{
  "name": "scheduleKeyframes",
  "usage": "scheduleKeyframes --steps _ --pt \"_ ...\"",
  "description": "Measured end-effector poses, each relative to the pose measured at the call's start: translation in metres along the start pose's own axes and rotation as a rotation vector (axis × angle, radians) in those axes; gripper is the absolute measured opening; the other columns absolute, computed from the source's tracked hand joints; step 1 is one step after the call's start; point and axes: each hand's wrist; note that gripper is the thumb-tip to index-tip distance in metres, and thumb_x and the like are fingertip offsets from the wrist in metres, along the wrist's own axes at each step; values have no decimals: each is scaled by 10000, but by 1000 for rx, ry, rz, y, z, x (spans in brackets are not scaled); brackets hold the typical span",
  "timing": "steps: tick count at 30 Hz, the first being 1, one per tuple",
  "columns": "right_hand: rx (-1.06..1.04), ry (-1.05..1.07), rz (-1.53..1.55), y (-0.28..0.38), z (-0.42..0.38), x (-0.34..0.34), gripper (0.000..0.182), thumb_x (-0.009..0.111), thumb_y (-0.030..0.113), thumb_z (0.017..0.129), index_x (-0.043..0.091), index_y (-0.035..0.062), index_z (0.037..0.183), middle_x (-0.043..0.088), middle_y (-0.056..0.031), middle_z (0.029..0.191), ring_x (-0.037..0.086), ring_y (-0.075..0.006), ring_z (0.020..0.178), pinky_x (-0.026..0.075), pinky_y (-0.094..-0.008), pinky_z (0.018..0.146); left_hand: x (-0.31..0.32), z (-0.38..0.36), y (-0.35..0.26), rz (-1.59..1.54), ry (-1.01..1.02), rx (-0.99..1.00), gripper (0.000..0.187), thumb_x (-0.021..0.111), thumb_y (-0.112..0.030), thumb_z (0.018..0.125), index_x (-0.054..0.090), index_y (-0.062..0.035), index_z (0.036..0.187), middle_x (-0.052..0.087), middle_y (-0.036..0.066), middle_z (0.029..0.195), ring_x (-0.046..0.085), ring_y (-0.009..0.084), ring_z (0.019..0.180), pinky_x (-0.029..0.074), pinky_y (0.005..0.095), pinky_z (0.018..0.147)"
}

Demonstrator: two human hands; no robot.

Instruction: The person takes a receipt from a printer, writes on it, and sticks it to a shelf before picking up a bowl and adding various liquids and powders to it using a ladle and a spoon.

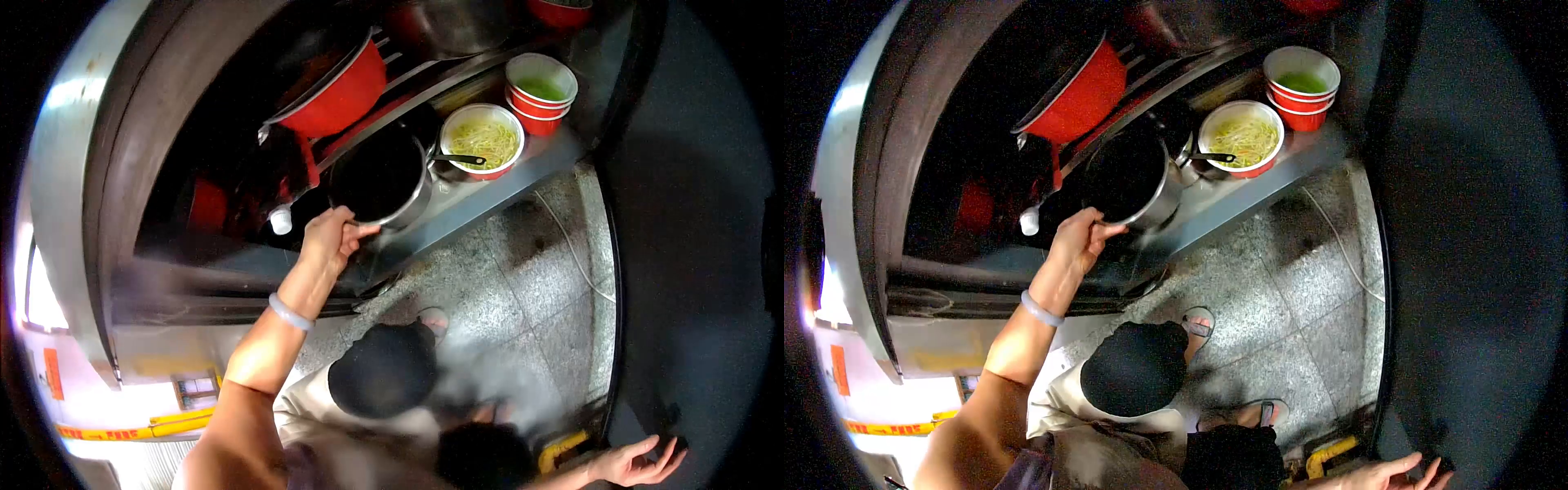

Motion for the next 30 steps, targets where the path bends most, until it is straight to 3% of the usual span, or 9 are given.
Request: scheduleKeyframes --steps 3,4,10,20,22,24,26,28,30 --pt "68 14 107 -19 -5 -1 331 611 113 836 531 -10 1133 466 -161 1228 453 -266 1134 377 -363 975 -2 -17 15 72 112 46 134 432 -72 870 434 -4 754 380 23 474 609 207 514 412 226 372" --pt "84 91 134 -11 -1 -8 437 603 91 837 434 -28 1222 429 -200 1251 421 -293 1165 324 -414 1006 1 -33 10 25 149 -16 93 441 -66 859 483 1 810 558 99 665 663 273 654 411 241 353" --pt "583 250 350 30 30 -46 658 637 161 809 262 2 1326 397 -213 1283 404 -321 1183 302 -424 1029 3 -85 20 45 256 -107 91 442 -11 856 500 43 901 593 156 787 649 281 580 400 223 303" --pt "1497 432 722 77 140 -152 454 570 149 827 369 -5 1204 463 -156 1214 462 -251 1111 352 -375 975 8 -251 -101 185 560 -175 202 458 -30 846 519 67 1013 628 129 843 650 201 581 408 192 302" --pt "1713 407 776 94 156 -174 414 573 145 811 391 42 1168 482 -102 1156 510 -204 1008 466 -335 827 14 -288 -146 229 552 -225 210 482 -36 851 510 66 1033 625 112 769 646 181 575 408 192 313" --pt "1739 754 802 103 154 -202 279 540 92 810 489 44 1080 531 -61 990 552 -153 840 497 -285 649 16 -319 -189 284 550 -282 207 477 -33 849 509 67 1027 630 115 767 652 202 581 407 199 308" --pt "1604 1431 849 130 188 -230 129 523 58 803 593 29 907 577 -34 791 556 -115 651 485 -258 521 17 -347 -224 296 576 -280 200 469 -25 844 506 68 1017 629 117 767 654 224 581 407 207 303" --pt "1573 2006 1167 150 206 -253 181 521 168 838 602 31 926 591 -30 761 571 -112 642 500 -251 528 22 -371 -258 308 545 -278 189 463 -17 838 508 67 1002 627 116 764 654 230 576 408 214 301" --pt "1301 2413 1210 163 239 -262 247 476 233 860 602 37 941 621 -70 786 591 -135 630 506 -264 530 24 -388 -283 302 561 -261 185 458 -14 835 509 68 993 623 119 764 653 232 570 407 220 300"
Point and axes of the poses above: each hand's wrist, its own z-axis towards the middle knuckle, its own x-axis out of the palm, y = z × x
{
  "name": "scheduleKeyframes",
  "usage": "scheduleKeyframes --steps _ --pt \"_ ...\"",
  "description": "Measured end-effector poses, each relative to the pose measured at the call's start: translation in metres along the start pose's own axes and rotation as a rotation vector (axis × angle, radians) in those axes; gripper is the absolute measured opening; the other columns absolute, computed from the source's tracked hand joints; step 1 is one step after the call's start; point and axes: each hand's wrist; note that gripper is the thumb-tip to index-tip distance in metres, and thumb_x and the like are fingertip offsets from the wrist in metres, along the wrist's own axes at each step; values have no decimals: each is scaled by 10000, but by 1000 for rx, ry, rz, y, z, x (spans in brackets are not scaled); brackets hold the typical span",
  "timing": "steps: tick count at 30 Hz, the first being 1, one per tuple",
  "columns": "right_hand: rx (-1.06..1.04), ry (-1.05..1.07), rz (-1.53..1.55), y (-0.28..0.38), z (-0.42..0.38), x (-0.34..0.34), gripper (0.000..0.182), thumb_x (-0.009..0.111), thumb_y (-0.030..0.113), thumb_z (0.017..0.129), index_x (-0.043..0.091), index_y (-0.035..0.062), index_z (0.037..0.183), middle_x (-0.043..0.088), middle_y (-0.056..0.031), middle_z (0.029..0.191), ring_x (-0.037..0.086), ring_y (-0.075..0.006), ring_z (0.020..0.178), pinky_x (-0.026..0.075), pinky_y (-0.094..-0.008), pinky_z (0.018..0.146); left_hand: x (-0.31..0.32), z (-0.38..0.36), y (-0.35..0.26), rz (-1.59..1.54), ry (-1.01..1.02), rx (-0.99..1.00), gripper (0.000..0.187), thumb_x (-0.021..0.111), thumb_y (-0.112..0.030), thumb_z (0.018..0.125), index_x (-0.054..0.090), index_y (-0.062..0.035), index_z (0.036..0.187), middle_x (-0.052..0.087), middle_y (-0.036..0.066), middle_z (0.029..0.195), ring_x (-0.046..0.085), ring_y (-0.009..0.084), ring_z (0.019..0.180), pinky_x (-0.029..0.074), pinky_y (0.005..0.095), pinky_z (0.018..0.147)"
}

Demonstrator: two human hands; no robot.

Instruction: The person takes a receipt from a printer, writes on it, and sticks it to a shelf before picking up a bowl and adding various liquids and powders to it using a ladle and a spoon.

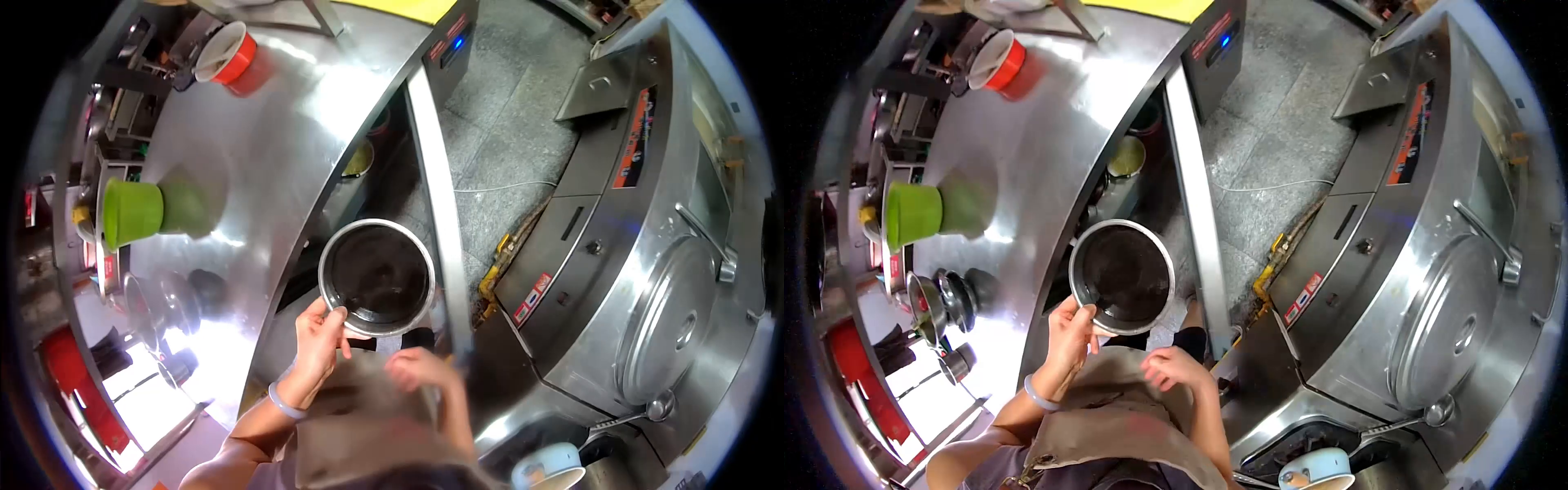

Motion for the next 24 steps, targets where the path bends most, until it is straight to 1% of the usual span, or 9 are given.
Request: scheduleKeyframes --steps 2,5,8,11,14,18,20,22,24 --pt "18 38 -4 19 -14 11 266 456 248 863 601 35 929 631 -90 783 594 -150 607 499 -265 523 4 -10 -16 24 27 23 177 453 -13 833 512 70 978 624 128 774 653 235 566 403 220 298" --pt "-103 -97 20 25 -22 -3 255 442 228 865 601 29 852 622 -69 708 584 -137 561 472 -245 492 14 -18 -40 40 33 29 187 445 -14 835 520 73 982 631 149 797 654 237 567 392 208 291" --pt "-235 -491 68 35 -31 -26 204 451 169 858 592 32 804 573 -48 628 522 -103 483 435 -236 449 30 -13 -52 62 72 59 199 426 -12 839 530 79 982 634 162 817 655 237 571 392 200 290" --pt "-382 -784 231 41 -31 -48 159 462 135 861 582 37 826 560 -35 625 507 -95 483 418 -235 437 38 -1 -56 101 117 86 210 418 -32 845 534 87 974 633 156 830 652 242 571 417 202 302" --pt "-467 -866 319 50 -28 -70 151 467 139 865 578 37 850 560 -32 628 510 -94 494 415 -235 436 53 19 -61 88 141 102 202 431 -36 843 534 61 987 638 149 816 647 216 555 443 200 321" --pt "-578 -912 452 91 -36 -94 102 513 109 853 583 38 871 574 -30 647 518 -86 498 403 -229 417 98 44 -86 137 118 97 191 439 -31 832 541 90 939 623 144 810 643 231 552 428 210 326" --pt "-619 -926 477 113 -32 -117 96 511 99 853 582 37 872 579 -33 649 512 -84 489 401 -221 415 113 74 -90 100 183 113 151 461 -43 832 551 47 912 629 123 777 598 180 469 473 226 355" --pt "-630 -907 491 146 -40 -140 92 514 92 848 583 35 869 585 -36 665 519 -84 500 411 -234 427 141 91 -109 108 185 107 101 467 -11 807 553 31 841 547 44 584 551 158 410 505 257 385" --pt "-666 -938 467 175 -50 -171 92 514 88 846 582 29 868 586 -36 672 523 -88 513 421 -239 447 164 123 -121 59 233 111 78 475 -3 802 548 20 814 477 8 515 485 139 350 525 281 411"
Point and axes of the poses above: each hand's wrist, its own z-axis towards the middle knuckle, its own x-axis out of the palm, y = z × x
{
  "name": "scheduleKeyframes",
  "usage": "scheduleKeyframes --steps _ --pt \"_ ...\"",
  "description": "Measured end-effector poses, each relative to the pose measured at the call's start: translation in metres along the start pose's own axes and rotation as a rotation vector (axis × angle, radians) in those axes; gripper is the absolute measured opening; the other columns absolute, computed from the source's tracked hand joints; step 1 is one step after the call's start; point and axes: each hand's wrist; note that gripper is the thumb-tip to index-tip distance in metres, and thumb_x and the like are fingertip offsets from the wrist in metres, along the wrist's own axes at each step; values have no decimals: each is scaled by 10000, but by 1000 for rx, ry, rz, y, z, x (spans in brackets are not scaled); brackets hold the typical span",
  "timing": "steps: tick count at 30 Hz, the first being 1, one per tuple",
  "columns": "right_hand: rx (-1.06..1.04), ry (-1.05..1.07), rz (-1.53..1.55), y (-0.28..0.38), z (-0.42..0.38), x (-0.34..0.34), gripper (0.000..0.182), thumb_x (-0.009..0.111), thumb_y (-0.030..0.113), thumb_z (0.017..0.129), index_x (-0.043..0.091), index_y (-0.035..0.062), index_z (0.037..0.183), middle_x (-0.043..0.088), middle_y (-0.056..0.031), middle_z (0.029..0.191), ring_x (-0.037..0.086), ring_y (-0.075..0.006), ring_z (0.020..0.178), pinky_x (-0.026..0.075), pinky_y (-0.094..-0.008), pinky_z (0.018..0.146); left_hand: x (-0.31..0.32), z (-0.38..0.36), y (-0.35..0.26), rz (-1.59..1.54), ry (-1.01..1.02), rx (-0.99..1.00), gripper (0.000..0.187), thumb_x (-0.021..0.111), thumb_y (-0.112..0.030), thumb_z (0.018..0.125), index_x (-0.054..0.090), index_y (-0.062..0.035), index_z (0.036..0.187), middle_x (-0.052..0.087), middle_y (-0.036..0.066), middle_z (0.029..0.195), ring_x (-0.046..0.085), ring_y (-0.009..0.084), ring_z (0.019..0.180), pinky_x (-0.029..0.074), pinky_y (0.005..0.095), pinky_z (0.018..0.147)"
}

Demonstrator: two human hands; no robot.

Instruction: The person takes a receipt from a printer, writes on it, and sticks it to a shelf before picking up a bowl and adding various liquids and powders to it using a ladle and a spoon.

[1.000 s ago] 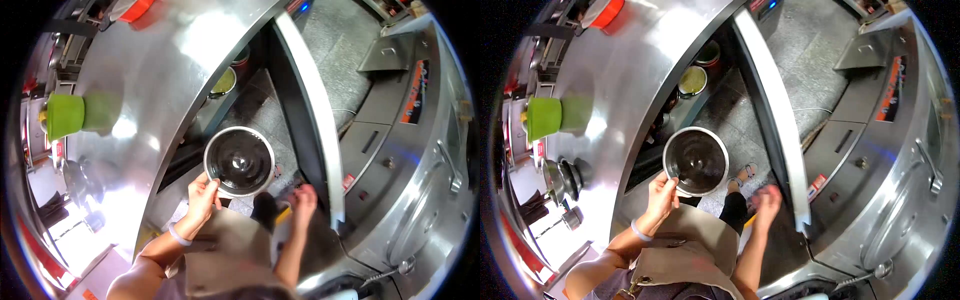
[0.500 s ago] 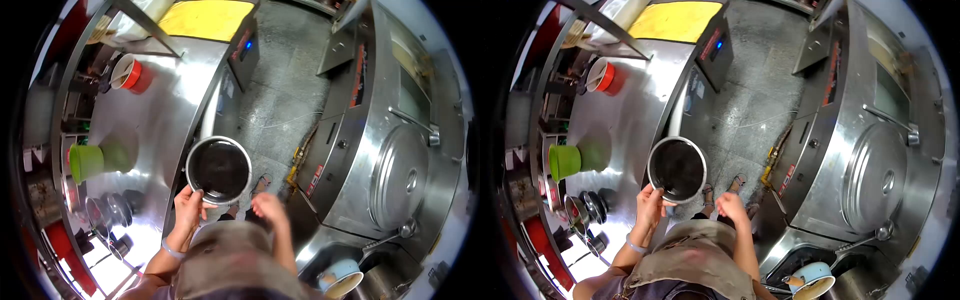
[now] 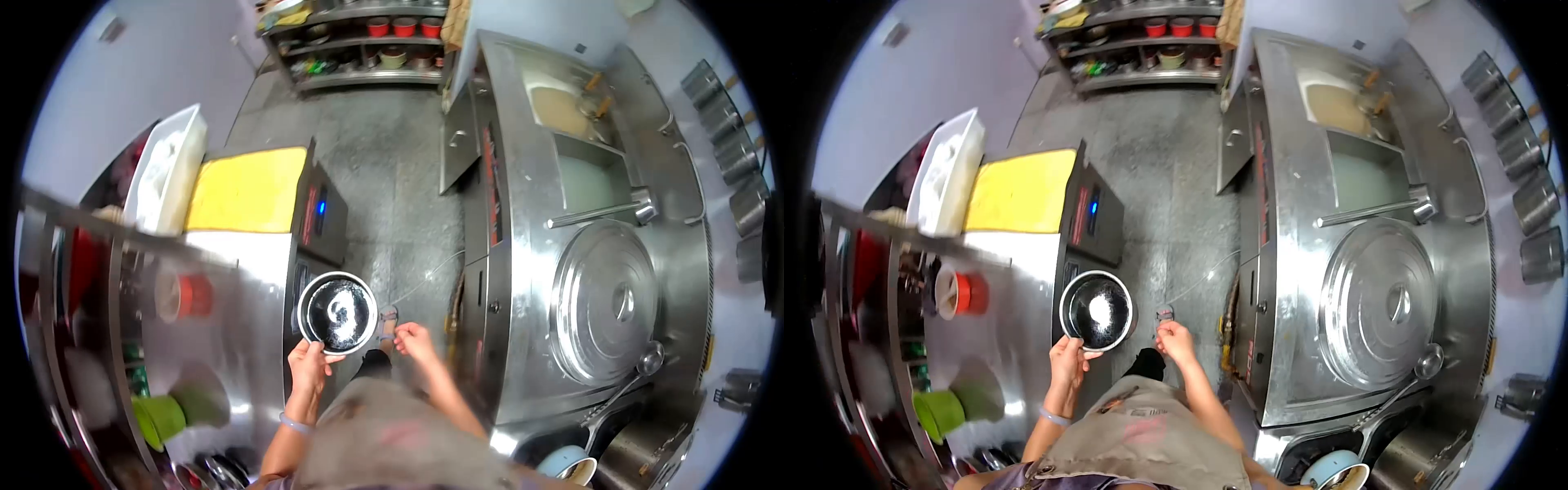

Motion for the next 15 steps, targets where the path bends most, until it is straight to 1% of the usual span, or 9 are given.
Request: scheduleKeyframes --steps 1,4,6,8,10,11,12,14,15 --pt "-19 3 -29 15 9 -2 92 515 84 844 581 24 867 587 -37 679 527 -92 526 431 -244 467 13 17 -10 27 -15 -4 65 477 -3 805 537 15 790 454 1 497 427 123 314 539 302 441" --pt "-112 -79 -93 74 40 -15 99 516 76 837 580 11 874 588 -39 692 538 -103 570 443 -244 510 47 66 -46 84 26 12 63 479 -5 807 531 13 778 427 -7 485 400 112 303 547 319 469" --pt "-133 -93 -126 117 63 -29 113 526 77 829 588 2 885 593 -40 711 545 -106 612 455 -240 543 63 109 -62 -20 138 64 102 456 3 805 522 16 729 492 35 560 505 158 363 517 285 387" --pt "-144 -138 -150 160 77 -39 135 528 94 846 590 28 946 599 -49 742 552 -104 609 453 -235 536 84 145 -85 -18 134 30 87 455 3 806 525 28 760 526 53 587 555 186 404 491 266 360" --pt "-272 -223 -104 193 104 -51 108 536 86 834 593 26 903 594 -50 729 546 -106 593 441 -236 508 116 174 -117 -22 136 32 85 461 -2 803 533 43 811 565 78 629 611 228 472 452 242 330" --pt "-271 -225 -140 211 123 -60 98 538 87 831 591 14 871 593 -44 702 552 -102 583 442 -230 505 135 188 -136 -38 116 26 106 461 -8 805 537 56 841 596 112 680 639 258 530 417 228 307" --pt "-270 -228 -174 226 141 -71 98 541 87 828 589 3 840 592 -39 674 558 -99 573 442 -224 501 144 210 -147 -34 113 10 131 459 -9 806 545 64 872 610 131 720 636 256 524 418 228 306" --pt "-206 -175 -135 250 189 -94 103 552 106 823 591 11 828 586 -35 625 559 -107 543 443 -238 499 172 243 -174 -59 84 50 62 502 -30 797 541 19 797 554 64 628 626 249 496 461 257 327" --pt "-202 -151 -157 261 206 -103 103 552 106 823 591 11 828 586 -35 625 559 -107 543 443 -238 499 178 256 -182 -79 58 54 62 502 -30 797 541 19 797 554 64 628 626 249 496 461 257 327"
Point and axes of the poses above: each hand's wrist, its own z-axis towards the middle knuckle, its own x-axis out of the palm, y = z × x
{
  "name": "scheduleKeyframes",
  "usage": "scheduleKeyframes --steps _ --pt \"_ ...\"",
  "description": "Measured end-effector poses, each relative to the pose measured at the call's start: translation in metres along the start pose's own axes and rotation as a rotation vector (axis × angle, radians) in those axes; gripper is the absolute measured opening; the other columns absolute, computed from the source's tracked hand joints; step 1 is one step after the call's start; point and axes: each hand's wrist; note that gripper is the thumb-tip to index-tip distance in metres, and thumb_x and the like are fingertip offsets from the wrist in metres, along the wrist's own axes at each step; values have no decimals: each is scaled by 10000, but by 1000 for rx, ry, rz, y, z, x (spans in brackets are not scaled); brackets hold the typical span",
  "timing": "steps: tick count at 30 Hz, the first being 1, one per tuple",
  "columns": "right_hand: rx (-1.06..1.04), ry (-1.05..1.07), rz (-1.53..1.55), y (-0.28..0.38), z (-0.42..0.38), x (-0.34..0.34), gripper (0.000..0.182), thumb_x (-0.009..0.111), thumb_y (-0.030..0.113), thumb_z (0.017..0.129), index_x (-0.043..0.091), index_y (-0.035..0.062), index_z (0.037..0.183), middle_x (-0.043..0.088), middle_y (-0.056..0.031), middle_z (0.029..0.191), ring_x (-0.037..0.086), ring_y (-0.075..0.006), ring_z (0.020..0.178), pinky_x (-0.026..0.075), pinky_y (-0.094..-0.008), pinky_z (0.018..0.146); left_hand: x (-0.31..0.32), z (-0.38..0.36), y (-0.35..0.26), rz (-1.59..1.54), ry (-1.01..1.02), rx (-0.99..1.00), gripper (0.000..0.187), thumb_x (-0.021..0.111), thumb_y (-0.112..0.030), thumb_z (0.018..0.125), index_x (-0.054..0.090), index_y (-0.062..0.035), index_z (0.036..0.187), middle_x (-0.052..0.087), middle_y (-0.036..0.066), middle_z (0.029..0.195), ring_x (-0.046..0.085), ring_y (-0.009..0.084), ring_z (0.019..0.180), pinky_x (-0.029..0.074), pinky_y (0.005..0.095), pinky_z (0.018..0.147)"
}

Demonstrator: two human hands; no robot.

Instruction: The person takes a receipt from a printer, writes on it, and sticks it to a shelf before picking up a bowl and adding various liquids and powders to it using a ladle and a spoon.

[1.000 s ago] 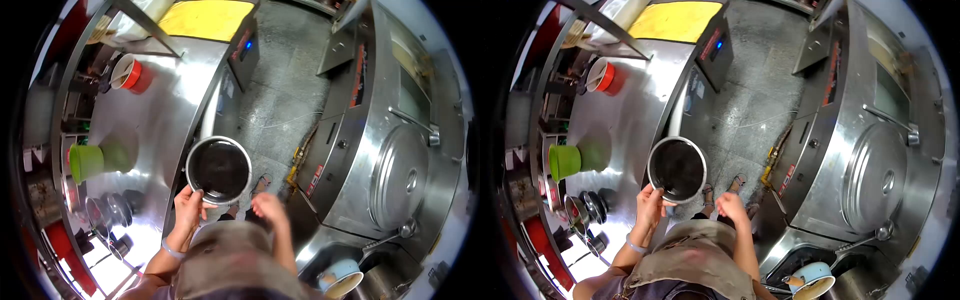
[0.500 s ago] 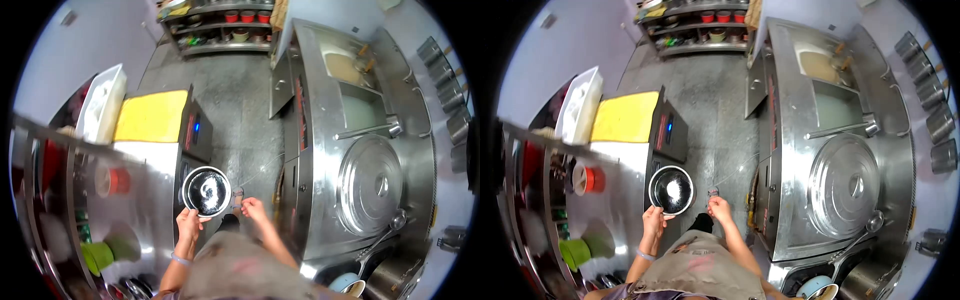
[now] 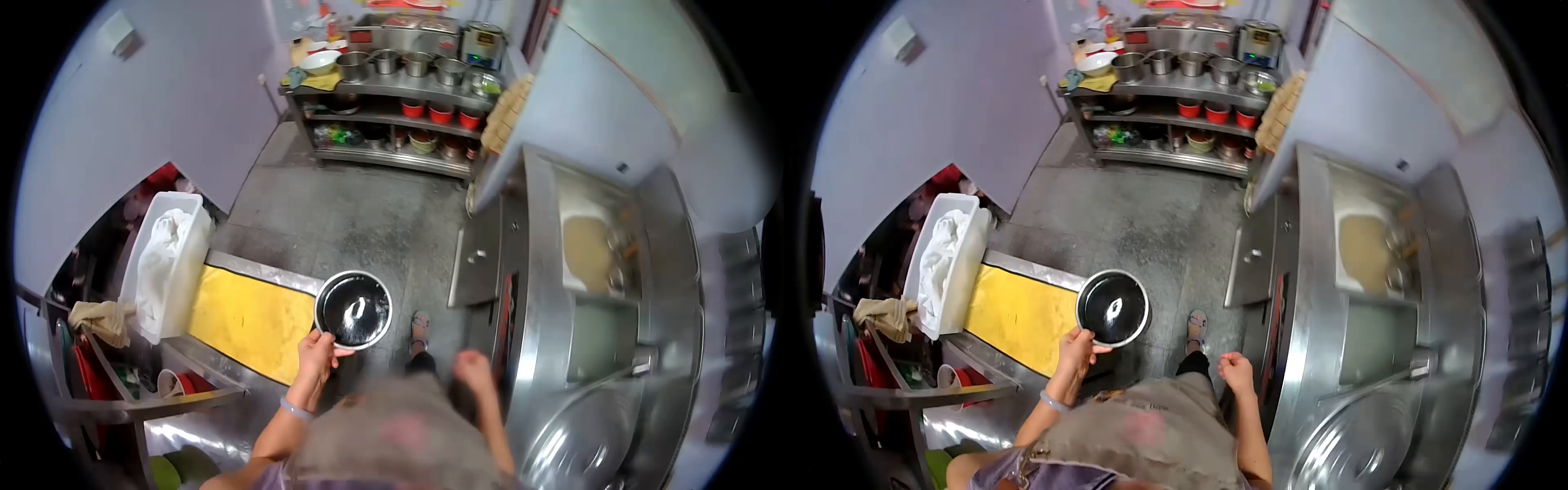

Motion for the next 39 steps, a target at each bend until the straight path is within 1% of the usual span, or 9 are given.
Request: scheduleKeyframes --steps 4,6,11,18,27,31,35,36,39 --pt "-148 28 -445 79 106 -3 155 529 133 787 607 39 692 583 -42 593 541 -113 554 437 -262 502 45 89 -49 -14 -56 19 109 475 -20 812 546 51 853 607 125 732 642 273 543 424 233 301" --pt "-206 87 -512 130 169 5 139 556 143 775 617 24 811 591 -34 638 546 -112 573 449 -268 525 66 132 -80 -53 -65 33 103 471 -30 827 543 36 857 610 140 751 654 289 582 383 223 270" --pt "-282 232 -555 263 303 49 120 562 125 800 600 18 840 586 -30 665 540 -102 572 445 -251 518 108 236 -154 -83 -121 103 120 448 -17 823 542 58 825 616 156 725 651 281 561 377 223 275" --pt "-445 386 -172 412 498 152 167 545 49 808 576 -2 964 584 -40 679 527 -99 546 417 -229 484 142 382 -238 -113 -213 189 128 447 -11 824 544 70 840 596 132 691 642 267 531 389 221 271" --pt "-331 329 77 619 710 367 379 613 102 792 499 -77 1106 581 -85 745 564 -147 609 496 -264 542 176 509 -328 -175 -331 129 132 445 3 816 551 63 864 619 145 708 649 261 546 378 214 271" --pt "-37 303 184 658 778 431 557 669 163 762 393 -41 1201 577 -140 876 598 -198 729 548 -332 638 184 564 -355 -173 -350 119 131 448 -3 818 554 59 866 627 161 731 652 253 552 371 212 271" --pt "40 308 17 658 823 455 231 583 174 812 507 5 951 592 -129 771 589 -193 597 541 -319 542 197 609 -388 -150 -360 115 141 453 -13 823 554 66 882 628 168 747 655 253 566 364 206 271" --pt "-22 232 -2 658 821 459 183 552 129 820 509 -30 900 578 -110 654 572 -179 476 518 -295 432 199 619 -395 -127 -358 117 149 452 -14 823 552 72 893 627 169 756 655 255 568 362 204 271" --pt "-119 210 -126 652 810 445 182 549 117 823 497 -32 916 578 -107 632 560 -166 449 483 -277 384 202 648 -412 -112 -317 99 135 460 -29 843 550 65 879 614 147 756 656 265 583 398 194 270"
Point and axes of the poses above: each hand's wrist, its own z-axis towards the middle knuckle, its own x-axis out of the palm, y = z × x
